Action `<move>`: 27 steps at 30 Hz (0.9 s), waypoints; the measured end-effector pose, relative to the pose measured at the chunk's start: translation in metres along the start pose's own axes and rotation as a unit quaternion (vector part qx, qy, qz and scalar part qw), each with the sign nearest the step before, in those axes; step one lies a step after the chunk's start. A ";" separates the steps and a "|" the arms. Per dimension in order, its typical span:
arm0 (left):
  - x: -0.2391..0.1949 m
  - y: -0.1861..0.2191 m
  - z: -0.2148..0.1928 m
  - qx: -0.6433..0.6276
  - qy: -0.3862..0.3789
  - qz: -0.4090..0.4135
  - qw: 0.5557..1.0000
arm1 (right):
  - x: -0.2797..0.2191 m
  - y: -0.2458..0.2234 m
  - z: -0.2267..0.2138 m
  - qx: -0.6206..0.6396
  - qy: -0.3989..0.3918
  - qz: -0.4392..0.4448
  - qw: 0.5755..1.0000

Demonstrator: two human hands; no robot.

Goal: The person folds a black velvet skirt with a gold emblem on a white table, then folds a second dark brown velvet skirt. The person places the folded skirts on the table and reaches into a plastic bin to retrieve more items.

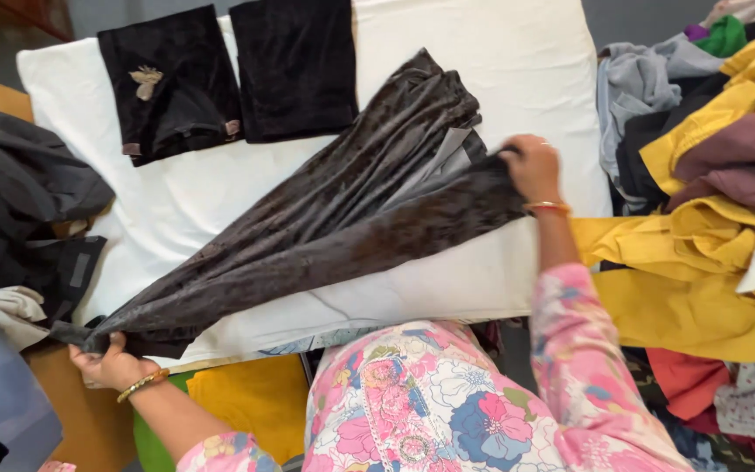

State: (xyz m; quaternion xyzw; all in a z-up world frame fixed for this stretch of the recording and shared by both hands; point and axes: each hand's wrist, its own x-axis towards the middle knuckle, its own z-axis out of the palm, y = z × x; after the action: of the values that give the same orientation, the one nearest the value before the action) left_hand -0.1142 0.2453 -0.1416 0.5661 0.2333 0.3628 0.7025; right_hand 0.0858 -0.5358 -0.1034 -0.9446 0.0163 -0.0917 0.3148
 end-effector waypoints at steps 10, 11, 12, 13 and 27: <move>-0.003 -0.042 -0.031 0.050 0.140 -0.056 0.987 | -0.032 0.015 0.062 0.012 0.013 -0.013 1.000; -0.002 -0.043 -0.033 0.061 0.130 -0.048 0.988 | -0.032 0.018 0.064 0.007 -0.003 -0.006 1.000; -0.002 -0.042 -0.033 0.063 0.130 -0.050 0.988 | -0.032 0.018 0.066 0.007 -0.005 -0.004 1.000; -0.001 -0.041 -0.033 0.057 0.134 -0.045 0.988 | -0.033 0.018 0.068 -0.005 0.010 -0.003 1.000; 0.023 -0.026 -0.038 0.070 0.151 -0.012 0.986 | -0.019 0.008 0.045 -0.111 -0.071 -0.128 0.983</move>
State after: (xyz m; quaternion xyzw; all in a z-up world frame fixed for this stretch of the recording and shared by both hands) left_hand -0.1217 0.2849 -0.1742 0.5503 0.3681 0.4182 0.6220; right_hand 0.0758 -0.5136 -0.1463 -0.9720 -0.1171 -0.0616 0.1941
